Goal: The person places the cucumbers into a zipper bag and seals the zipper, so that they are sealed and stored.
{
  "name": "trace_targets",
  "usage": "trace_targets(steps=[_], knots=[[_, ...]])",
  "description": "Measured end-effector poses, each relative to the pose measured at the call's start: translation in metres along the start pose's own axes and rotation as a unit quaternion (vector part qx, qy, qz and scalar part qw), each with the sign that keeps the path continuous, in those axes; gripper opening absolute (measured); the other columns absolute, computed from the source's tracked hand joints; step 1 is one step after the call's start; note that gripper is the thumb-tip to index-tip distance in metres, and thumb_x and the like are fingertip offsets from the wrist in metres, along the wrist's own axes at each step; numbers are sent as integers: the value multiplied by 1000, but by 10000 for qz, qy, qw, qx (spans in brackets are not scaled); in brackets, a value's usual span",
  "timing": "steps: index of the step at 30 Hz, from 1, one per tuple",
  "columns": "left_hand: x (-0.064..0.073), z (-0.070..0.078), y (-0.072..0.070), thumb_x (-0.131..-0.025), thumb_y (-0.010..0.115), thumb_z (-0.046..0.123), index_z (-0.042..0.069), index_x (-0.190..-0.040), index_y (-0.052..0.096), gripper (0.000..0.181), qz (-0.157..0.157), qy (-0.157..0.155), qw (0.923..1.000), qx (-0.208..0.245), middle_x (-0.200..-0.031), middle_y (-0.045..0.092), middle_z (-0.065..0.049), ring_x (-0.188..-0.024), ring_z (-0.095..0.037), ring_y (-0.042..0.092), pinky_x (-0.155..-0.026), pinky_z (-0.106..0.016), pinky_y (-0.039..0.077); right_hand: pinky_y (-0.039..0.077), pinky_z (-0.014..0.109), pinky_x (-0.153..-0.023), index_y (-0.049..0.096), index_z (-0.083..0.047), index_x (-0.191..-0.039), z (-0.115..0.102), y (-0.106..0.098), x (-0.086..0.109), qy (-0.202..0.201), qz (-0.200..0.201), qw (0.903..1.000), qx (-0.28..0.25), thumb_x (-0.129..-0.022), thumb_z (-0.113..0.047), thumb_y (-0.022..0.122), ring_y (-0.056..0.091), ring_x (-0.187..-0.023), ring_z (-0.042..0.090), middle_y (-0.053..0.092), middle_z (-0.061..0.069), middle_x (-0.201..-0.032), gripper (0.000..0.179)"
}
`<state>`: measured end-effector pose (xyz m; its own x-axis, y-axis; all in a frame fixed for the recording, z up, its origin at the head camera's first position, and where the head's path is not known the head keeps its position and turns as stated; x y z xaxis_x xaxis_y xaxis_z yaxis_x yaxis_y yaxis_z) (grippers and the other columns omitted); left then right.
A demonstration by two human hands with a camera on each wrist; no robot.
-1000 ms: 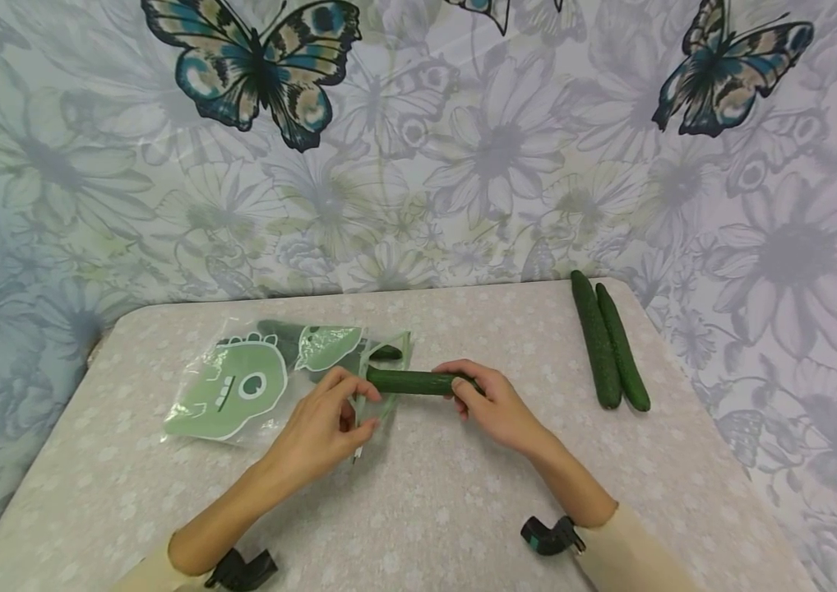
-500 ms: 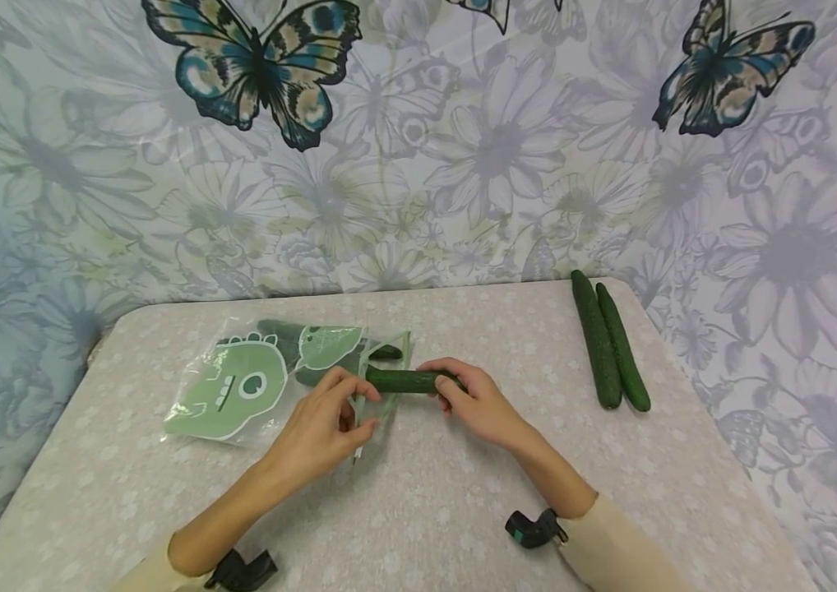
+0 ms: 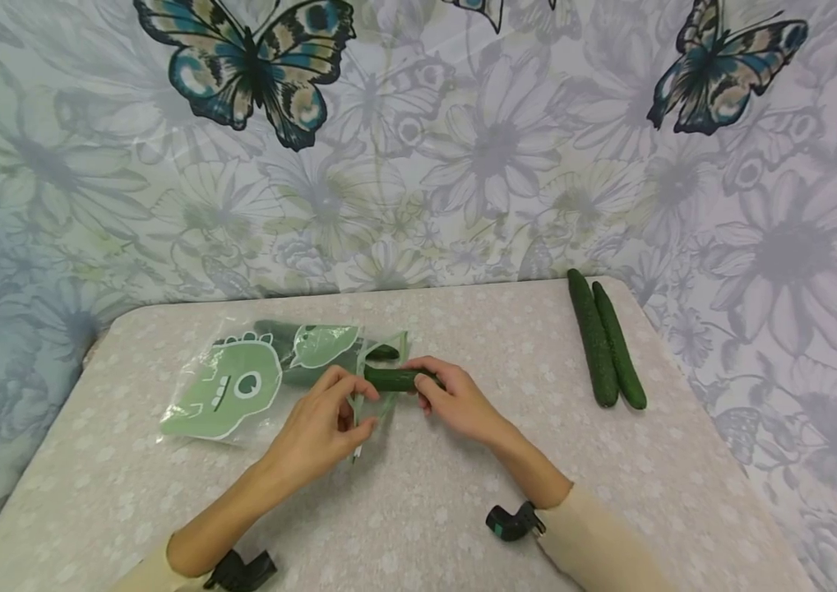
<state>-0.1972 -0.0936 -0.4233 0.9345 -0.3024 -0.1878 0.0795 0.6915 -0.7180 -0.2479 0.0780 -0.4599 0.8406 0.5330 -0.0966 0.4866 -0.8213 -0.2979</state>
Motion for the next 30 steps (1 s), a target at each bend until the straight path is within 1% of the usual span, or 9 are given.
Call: trace_targets(steps=[4,10,13,16,19,23,25,28,30], knots=[[-2,3,-1,-92,85,15,19,-115,70,28,43,81,10000,-20,-111,54,6,-71,0,54,-63,-22,50,58,38,-70,62,-3,-145,3,7,-6,19,10,10000,21,-116,-13,40,59,-73,22,63,28,-94,38],[-4,5,-2,-92,86,17,22,-114,70,28,84,174,9998,-44,-110,54,5,-72,1,54,-63,-21,49,56,35,-69,60,-2,-147,5,15,-12,114,49,9999,105,-115,-14,40,60,-71,22,63,25,-90,40],[-4,5,-1,-93,85,16,19,-115,70,27,72,181,9998,-28,-110,54,5,-71,1,54,-62,-21,49,55,33,-67,62,-5,-146,4,18,-15,122,77,9998,118,-115,-15,41,60,-70,25,64,22,-87,39],[-4,5,-1,-93,85,15,17,-115,71,26,63,198,9998,-34,-111,55,4,-71,1,54,-62,-21,50,55,31,-67,62,-8,-147,3,21,-17,130,87,9998,114,-115,-16,41,60,-71,30,64,20,-86,39],[-4,4,-1,-92,85,14,18,-114,71,26,69,215,9997,-56,-110,55,4,-72,1,54,-63,-20,50,55,31,-67,61,-10,-148,3,26,-19,191,16,9997,146,-115,-18,42,62,-73,33,66,22,-88,39],[-4,4,-1,-92,84,13,21,-113,70,26,95,207,9997,-49,-109,55,4,-72,1,54,-63,-21,50,56,28,-69,57,-14,-152,4,33,-20,281,-143,9994,165,-116,-22,42,64,-76,29,67,23,-92,39],[-4,3,-1,-92,84,12,21,-112,70,26,106,195,9997,-38,-110,55,4,-72,1,54,-63,-21,49,56,28,-70,56,-16,-153,4,35,-20,299,-199,9991,207,-116,-25,43,64,-76,26,67,22,-91,39],[-4,3,-1,-92,83,12,20,-112,70,25,115,187,9998,-33,-111,56,3,-71,2,54,-63,-21,50,54,29,-72,58,-20,-152,5,33,-19,327,-105,9980,523,-116,-30,47,60,-74,19,66,16,-86,39],[-3,2,-1,-92,83,11,20,-112,70,25,111,156,9998,-19,-111,56,3,-71,2,54,-63,-21,49,54,29,-80,61,-22,-150,4,29,-18,315,54,9957,870,-114,-32,52,65,-84,13,73,8,-98,38]])
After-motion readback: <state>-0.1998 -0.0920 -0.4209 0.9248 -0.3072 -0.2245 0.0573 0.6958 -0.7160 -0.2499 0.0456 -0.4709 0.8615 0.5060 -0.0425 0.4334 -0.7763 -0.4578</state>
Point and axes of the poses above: each hand's wrist, its own x-axis away from the middle knuckle, its own y-axis out of the palm, z = x × y, the point moved 9 cm from there along -x, towards the middle knuckle
